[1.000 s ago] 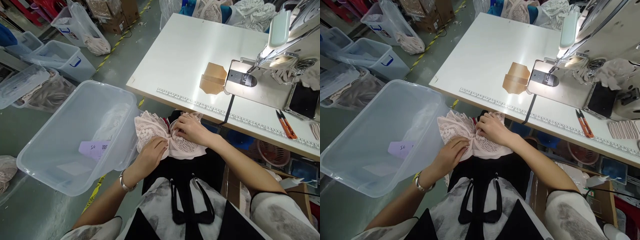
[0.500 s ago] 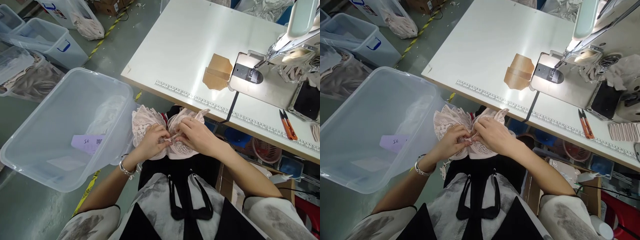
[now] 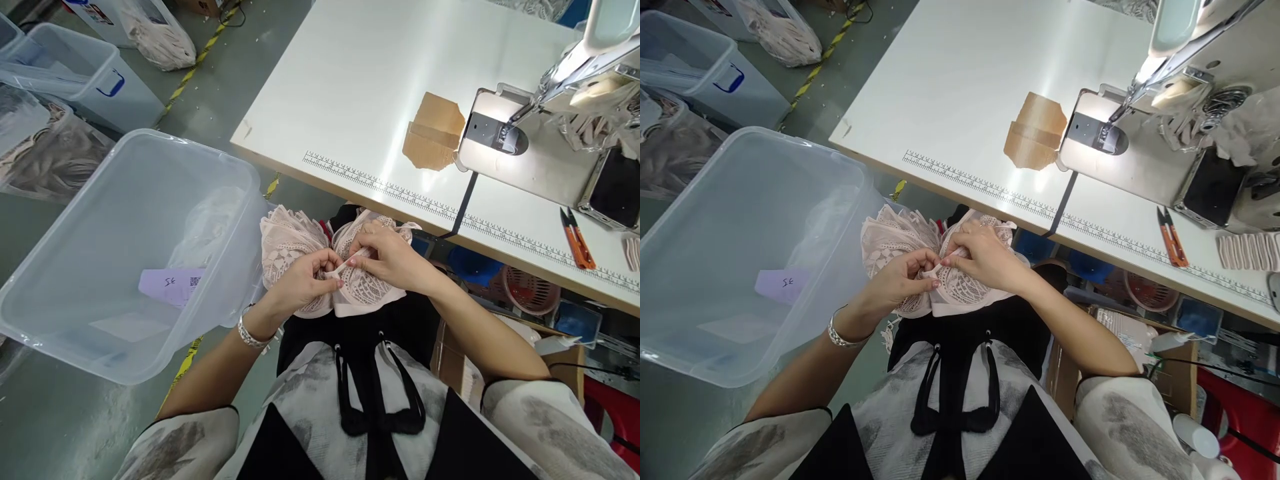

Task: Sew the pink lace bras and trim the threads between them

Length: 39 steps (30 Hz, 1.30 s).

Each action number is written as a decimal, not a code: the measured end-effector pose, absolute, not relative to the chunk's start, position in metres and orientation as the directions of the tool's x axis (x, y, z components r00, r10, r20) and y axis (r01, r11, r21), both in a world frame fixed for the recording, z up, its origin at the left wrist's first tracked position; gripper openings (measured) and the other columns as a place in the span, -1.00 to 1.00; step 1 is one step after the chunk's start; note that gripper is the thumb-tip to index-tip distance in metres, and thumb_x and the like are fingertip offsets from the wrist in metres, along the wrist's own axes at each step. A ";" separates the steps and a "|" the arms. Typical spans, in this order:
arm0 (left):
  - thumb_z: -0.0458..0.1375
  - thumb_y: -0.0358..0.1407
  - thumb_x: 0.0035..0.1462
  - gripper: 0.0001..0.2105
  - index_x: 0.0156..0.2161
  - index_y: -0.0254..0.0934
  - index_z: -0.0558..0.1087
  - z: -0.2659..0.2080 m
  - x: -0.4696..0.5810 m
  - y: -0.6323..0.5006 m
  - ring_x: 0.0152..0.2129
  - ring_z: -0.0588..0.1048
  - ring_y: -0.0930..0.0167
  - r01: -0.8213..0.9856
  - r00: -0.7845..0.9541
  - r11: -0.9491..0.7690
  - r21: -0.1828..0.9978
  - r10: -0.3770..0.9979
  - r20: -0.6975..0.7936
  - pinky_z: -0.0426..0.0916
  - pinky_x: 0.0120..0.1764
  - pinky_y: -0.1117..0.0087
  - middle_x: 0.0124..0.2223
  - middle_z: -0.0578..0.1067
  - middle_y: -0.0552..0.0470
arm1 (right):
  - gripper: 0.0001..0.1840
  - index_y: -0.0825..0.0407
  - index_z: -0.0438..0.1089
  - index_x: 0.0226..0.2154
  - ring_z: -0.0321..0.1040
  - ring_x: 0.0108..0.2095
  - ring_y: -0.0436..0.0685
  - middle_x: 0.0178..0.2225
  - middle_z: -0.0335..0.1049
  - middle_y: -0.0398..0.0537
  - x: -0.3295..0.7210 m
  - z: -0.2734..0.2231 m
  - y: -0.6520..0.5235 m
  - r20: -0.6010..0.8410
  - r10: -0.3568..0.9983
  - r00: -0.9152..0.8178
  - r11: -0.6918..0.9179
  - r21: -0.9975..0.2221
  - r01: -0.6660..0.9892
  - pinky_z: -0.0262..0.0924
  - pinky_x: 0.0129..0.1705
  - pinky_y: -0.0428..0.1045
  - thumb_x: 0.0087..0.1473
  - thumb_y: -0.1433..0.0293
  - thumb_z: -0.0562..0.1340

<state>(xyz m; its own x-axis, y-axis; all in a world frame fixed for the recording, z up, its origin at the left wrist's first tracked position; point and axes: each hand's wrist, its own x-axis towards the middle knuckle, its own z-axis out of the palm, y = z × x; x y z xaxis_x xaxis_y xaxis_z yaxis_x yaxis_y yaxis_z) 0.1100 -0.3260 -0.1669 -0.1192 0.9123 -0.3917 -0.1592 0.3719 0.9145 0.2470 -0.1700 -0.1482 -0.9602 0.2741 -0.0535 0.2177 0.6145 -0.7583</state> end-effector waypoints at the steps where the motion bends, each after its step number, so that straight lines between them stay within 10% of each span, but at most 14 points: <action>1: 0.27 -0.34 -0.02 -0.82 -0.29 -0.26 0.37 -0.167 0.110 -0.326 -0.48 0.21 0.53 -0.168 -0.116 0.375 0.912 0.911 -0.396 0.15 -0.41 0.49 -0.42 0.21 0.18 | -0.81 0.04 0.43 -0.41 0.15 -0.26 0.11 -0.40 0.22 -0.08 0.247 -0.148 -0.170 -0.050 0.284 -0.958 0.618 -0.754 0.223 0.01 -0.23 0.01 0.10 0.26 0.27; 9: 0.33 -0.35 -0.08 -0.80 -0.37 -0.29 0.38 -0.174 0.111 -0.324 -0.47 0.24 0.53 -0.282 -0.129 0.365 0.887 0.902 -0.412 0.15 -0.41 0.49 -0.42 0.25 0.16 | -0.74 0.07 0.28 -0.52 0.14 -0.53 -0.05 -0.58 0.23 -0.21 0.246 -0.146 -0.177 -0.059 0.379 -0.923 0.349 -0.915 0.202 -0.02 -0.44 -0.08 0.13 0.29 0.21; 20: 0.28 -0.34 -0.04 -0.85 -0.33 -0.28 0.42 -0.171 0.115 -0.322 -0.51 0.21 0.53 -0.196 -0.126 0.384 0.902 0.903 -0.411 0.11 -0.45 0.49 -0.44 0.24 0.17 | -0.81 0.06 0.25 -0.49 0.20 -0.37 0.00 -0.37 0.32 -0.10 0.256 -0.120 -0.166 -0.012 0.173 -0.985 0.662 -0.739 0.126 -0.02 -0.37 -0.08 0.06 0.40 0.27; 26: 0.26 -0.37 -0.06 -0.87 -0.34 -0.28 0.42 -0.167 0.118 -0.320 -0.48 0.23 0.52 -0.073 -0.153 0.382 0.921 0.908 -0.389 0.16 -0.41 0.49 -0.44 0.25 0.17 | -0.82 0.01 0.14 -0.42 0.01 -0.57 -0.04 -0.60 0.12 -0.24 0.258 -0.113 -0.177 -0.106 0.187 -0.977 0.722 -0.659 0.210 -0.16 -0.47 -0.06 0.21 0.36 0.11; 39: 0.44 -0.42 -0.31 -0.74 -0.42 -0.37 0.52 -0.168 0.114 -0.319 -0.45 0.44 0.51 -0.629 -0.022 0.441 0.640 0.813 -0.582 0.35 -0.32 0.46 -0.44 0.49 0.08 | -0.78 0.03 0.21 -0.48 -0.03 -0.61 -0.08 -0.63 0.11 -0.28 0.258 -0.172 -0.166 0.040 0.446 -0.894 0.452 -0.872 0.187 -0.11 -0.54 -0.10 0.10 0.32 0.23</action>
<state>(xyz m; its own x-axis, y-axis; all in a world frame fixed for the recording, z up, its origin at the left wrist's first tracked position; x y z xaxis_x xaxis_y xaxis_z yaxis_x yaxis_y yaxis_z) 0.1144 -0.3193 -0.1675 -0.0218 0.8128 -0.5821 -0.6292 0.4413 0.6398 0.2581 -0.1664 -0.1715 -0.8940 0.4463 0.0400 0.1869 0.4525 -0.8720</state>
